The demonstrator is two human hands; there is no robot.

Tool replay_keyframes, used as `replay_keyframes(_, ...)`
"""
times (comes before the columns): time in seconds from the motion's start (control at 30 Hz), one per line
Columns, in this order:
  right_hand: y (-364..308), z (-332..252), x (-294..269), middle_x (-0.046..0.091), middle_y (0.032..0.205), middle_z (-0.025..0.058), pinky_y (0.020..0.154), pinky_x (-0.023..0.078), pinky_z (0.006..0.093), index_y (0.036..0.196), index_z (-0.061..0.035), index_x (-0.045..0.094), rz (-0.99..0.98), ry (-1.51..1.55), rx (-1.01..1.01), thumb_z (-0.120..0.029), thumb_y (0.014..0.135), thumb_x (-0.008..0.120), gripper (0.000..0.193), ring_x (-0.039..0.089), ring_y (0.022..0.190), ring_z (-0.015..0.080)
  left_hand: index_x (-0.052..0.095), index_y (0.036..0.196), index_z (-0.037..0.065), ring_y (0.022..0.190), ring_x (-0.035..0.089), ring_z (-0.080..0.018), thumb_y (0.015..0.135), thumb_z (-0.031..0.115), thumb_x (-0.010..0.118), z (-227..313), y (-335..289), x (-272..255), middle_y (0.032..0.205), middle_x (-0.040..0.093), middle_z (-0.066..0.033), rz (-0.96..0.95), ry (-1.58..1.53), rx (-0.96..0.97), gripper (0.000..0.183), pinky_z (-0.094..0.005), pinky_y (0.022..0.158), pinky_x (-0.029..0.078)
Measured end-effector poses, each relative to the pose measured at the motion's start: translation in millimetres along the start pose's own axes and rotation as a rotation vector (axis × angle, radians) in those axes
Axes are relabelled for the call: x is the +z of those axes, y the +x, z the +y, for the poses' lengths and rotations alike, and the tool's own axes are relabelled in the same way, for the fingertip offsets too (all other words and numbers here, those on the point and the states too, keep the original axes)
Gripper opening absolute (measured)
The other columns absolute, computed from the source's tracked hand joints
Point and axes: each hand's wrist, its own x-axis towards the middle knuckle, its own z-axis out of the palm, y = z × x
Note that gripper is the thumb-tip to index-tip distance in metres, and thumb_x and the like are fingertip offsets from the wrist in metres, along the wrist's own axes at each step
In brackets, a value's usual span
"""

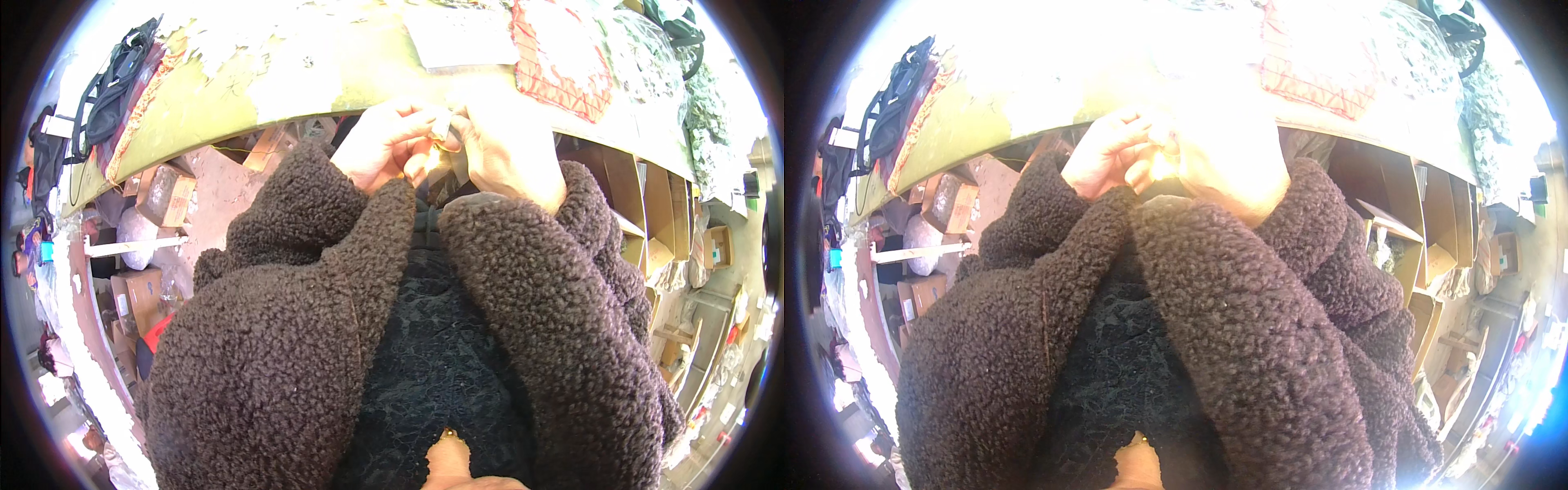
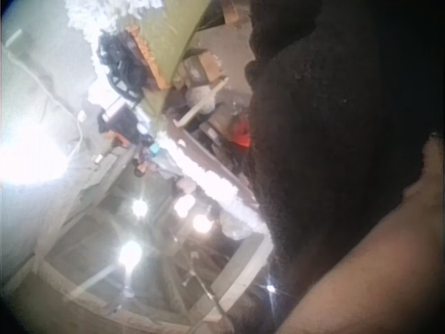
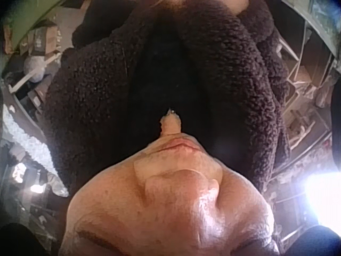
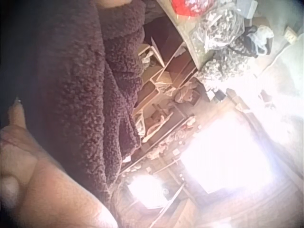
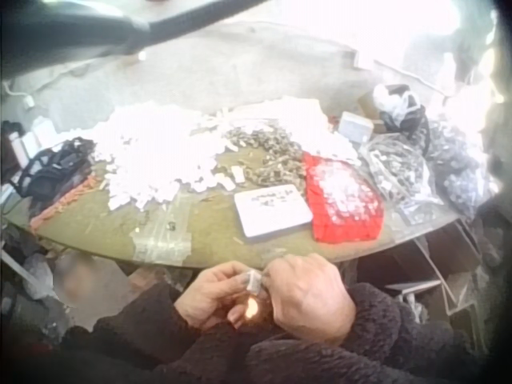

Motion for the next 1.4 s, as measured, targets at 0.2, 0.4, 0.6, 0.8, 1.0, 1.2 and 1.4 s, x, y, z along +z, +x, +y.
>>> replay_keyframes(0.2, 0, 2, 0, 0.061, 0.072, 0.0113, 0.064, 0.045, 0.037, 0.076, -0.0052, 0.065, -0.033, 0.009, 0.005, -0.011, 0.071, 0.061, 0.008, 0.057, 0.068, 0.0259, 0.052, 0.103, -0.002, 0.046, 0.049, -0.0103, 0.095, 0.021, 0.052, 2, -1, 1, 0.089, 0.066, -0.0159, 0.054, 0.042, -0.025, 0.024, -0.0265, 0.048, 0.047)
replay_keyframes(0.4, 0, 2, 3, 0.062, 0.075, 0.0124, 0.065, 0.046, 0.0372, 0.085, -0.0038, 0.067, -0.039, -0.063, 0.005, -0.013, 0.074, 0.062, 0.016, 0.057, 0.069, 0.0259, 0.052, 0.107, -0.001, 0.045, 0.049, -0.0105, 0.094, 0.022, 0.052, 0, 0, -2, 0.09, 0.065, -0.0141, 0.015, -0.005, -0.006, 0.026, -0.0252, 0.046, 0.046)
replay_keyframes(0.6, -2, -4, 0, 0.061, 0.075, 0.013, 0.066, 0.048, 0.0378, 0.082, -0.0028, 0.065, -0.098, -0.094, 0.03, -0.012, 0.072, 0.063, 0.014, 0.059, 0.071, 0.0278, 0.053, 0.099, 0.003, 0.046, 0.049, -0.0104, 0.093, 0.023, 0.053, -1, -1, -2, 0.085, 0.062, -0.0098, 0.018, 0.061, -0.009, 0.021, -0.025, 0.046, 0.045)
replay_keyframes(0.8, -4, -9, -2, 0.06, 0.074, 0.013, 0.065, 0.048, 0.0382, 0.077, -0.0033, 0.064, -0.202, -0.165, 0.015, -0.01, 0.071, 0.064, 0.009, 0.06, 0.071, 0.029, 0.054, 0.099, 0.005, 0.047, 0.05, -0.0105, 0.092, 0.024, 0.056, -3, -2, -1, 0.081, 0.061, -0.0061, 0.037, 0.117, -0.045, 0.021, -0.0249, 0.047, 0.045)
replay_keyframes(1.0, -6, -12, -1, 0.058, 0.073, 0.0139, 0.066, 0.047, 0.0399, 0.076, -0.0043, 0.061, -0.187, -0.138, 0.08, -0.011, 0.078, 0.06, 0.007, 0.058, 0.071, 0.0316, 0.054, 0.103, 0.004, 0.048, 0.05, -0.0101, 0.092, 0.024, 0.056, -3, -2, -2, 0.086, 0.061, -0.0057, 0.034, 0.096, -0.044, 0.023, -0.0243, 0.047, 0.045)
replay_keyframes(1.2, -6, -3, 3, 0.062, 0.08, 0.0151, 0.067, 0.048, 0.0391, 0.083, -0.0027, 0.062, -0.135, -0.004, 0.054, -0.01, 0.081, 0.058, 0.009, 0.061, 0.075, 0.0301, 0.053, 0.106, 0.003, 0.048, 0.048, -0.0097, 0.092, 0.023, 0.055, -3, 0, -4, 0.089, 0.061, -0.0063, 0.07, 0.053, -0.018, 0.025, -0.0245, 0.046, 0.044)
replay_keyframes(1.4, -2, 6, 3, 0.06, 0.072, 0.0124, 0.061, 0.048, 0.0371, 0.084, -0.0021, 0.064, -0.115, 0.05, 0.021, -0.012, 0.082, 0.057, 0.013, 0.06, 0.067, 0.0276, 0.053, 0.106, 0.003, 0.047, 0.045, -0.0098, 0.092, 0.023, 0.055, 0, 0, -2, 0.089, 0.06, -0.0057, 0.048, 0.031, -0.019, 0.025, -0.0233, 0.046, 0.042)
